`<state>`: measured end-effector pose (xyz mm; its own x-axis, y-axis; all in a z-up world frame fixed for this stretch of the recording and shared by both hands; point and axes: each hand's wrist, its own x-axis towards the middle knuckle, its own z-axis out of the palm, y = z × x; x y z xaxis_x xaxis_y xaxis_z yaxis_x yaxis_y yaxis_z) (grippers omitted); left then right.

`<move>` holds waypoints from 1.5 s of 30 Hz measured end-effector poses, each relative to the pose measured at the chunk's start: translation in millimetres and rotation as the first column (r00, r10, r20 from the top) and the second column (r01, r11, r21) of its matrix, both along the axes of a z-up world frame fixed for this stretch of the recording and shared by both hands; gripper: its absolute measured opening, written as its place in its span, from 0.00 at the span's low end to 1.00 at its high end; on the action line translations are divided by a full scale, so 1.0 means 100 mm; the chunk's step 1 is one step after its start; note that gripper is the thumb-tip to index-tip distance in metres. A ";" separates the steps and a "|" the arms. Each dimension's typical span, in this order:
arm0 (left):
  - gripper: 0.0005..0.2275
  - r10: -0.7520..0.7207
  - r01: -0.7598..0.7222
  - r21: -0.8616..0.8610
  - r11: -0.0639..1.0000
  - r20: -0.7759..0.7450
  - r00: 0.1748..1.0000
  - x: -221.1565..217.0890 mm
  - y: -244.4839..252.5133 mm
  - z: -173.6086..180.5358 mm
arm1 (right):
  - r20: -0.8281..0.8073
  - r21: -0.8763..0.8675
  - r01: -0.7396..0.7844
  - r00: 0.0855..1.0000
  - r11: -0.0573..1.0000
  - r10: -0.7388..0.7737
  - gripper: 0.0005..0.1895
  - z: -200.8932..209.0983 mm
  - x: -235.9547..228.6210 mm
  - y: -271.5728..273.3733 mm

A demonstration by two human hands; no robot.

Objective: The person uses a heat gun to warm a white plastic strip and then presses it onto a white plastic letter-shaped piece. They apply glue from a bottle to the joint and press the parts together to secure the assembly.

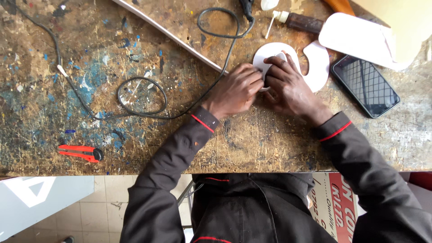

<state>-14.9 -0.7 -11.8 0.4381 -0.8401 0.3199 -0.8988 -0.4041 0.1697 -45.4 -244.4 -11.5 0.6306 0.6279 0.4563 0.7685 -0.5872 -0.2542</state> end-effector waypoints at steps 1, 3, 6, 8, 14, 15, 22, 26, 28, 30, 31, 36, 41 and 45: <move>0.09 0.000 0.000 -0.002 1.000 0.010 1.000 -0.04 0.01 0.02 | 0.010 -0.002 0.000 1.000 1.000 0.000 0.07 0.02 -0.03 0.02; 0.06 0.096 -0.091 -0.054 0.994 0.096 0.991 -0.13 0.02 0.04 | -0.042 -0.001 0.069 0.997 0.998 -0.069 0.10 0.06 -0.10 0.05; 0.05 0.183 -0.173 -0.108 0.979 0.091 0.979 -0.22 0.07 -0.02 | -0.088 0.048 0.040 0.996 0.998 -0.036 0.11 0.01 -0.12 0.02; 0.04 0.207 -0.188 -0.171 0.967 0.100 0.973 -0.23 0.02 -0.15 | -0.162 0.071 0.017 0.987 0.997 -0.005 0.13 0.28 -0.14 0.01; 0.09 0.245 -0.186 -0.322 0.928 0.155 0.957 -0.20 0.00 -0.33 | -0.326 0.269 -0.047 0.936 0.962 0.137 0.15 0.98 0.08 0.00; 0.08 0.244 -0.183 -0.342 0.922 0.147 0.958 -0.18 0.00 -0.37 | -0.305 0.264 -0.042 0.944 0.964 0.125 0.14 1.03 0.17 -0.01; 0.09 0.267 -0.197 -0.377 0.905 0.142 0.953 -0.14 0.01 -0.31 | 0.085 -0.191 0.092 0.993 0.977 -0.077 0.19 0.81 1.06 0.34; 0.07 0.258 -0.202 -0.390 0.898 0.097 0.961 -0.16 0.14 0.03 | 0.067 -0.379 0.100 0.994 0.920 -0.081 0.30 0.65 1.66 0.59; 0.06 0.248 -0.205 -0.410 0.889 0.055 0.967 -0.18 0.19 0.21 | 0.023 -0.423 0.084 0.996 0.902 -0.082 0.28 0.51 1.95 0.64; 0.05 0.258 -0.222 -0.418 0.881 0.031 0.966 -0.17 0.21 0.25 | -0.016 -0.461 0.116 0.990 0.880 -0.139 0.34 0.28 2.22 0.67; 0.05 0.260 -0.223 -0.416 0.882 0.034 0.965 -0.15 0.22 0.25 | -0.014 -0.458 0.115 0.990 0.882 -0.137 0.34 0.33 2.26 0.71; 0.05 0.254 -0.233 -0.399 0.887 0.000 0.967 -0.14 0.22 0.21 | 0.011 -0.473 0.127 0.990 0.872 -0.139 0.19 0.26 2.46 0.69; 0.06 0.249 -0.223 -0.384 0.896 0.019 0.968 -0.11 0.22 0.15 | 0.140 -0.357 0.079 0.990 0.931 -0.030 0.30 0.97 2.05 0.87; 0.08 0.221 -0.210 -0.318 0.925 0.000 0.975 -0.12 0.25 -0.12 | -0.078 0.295 -0.087 0.990 0.952 0.115 0.31 1.79 1.37 0.93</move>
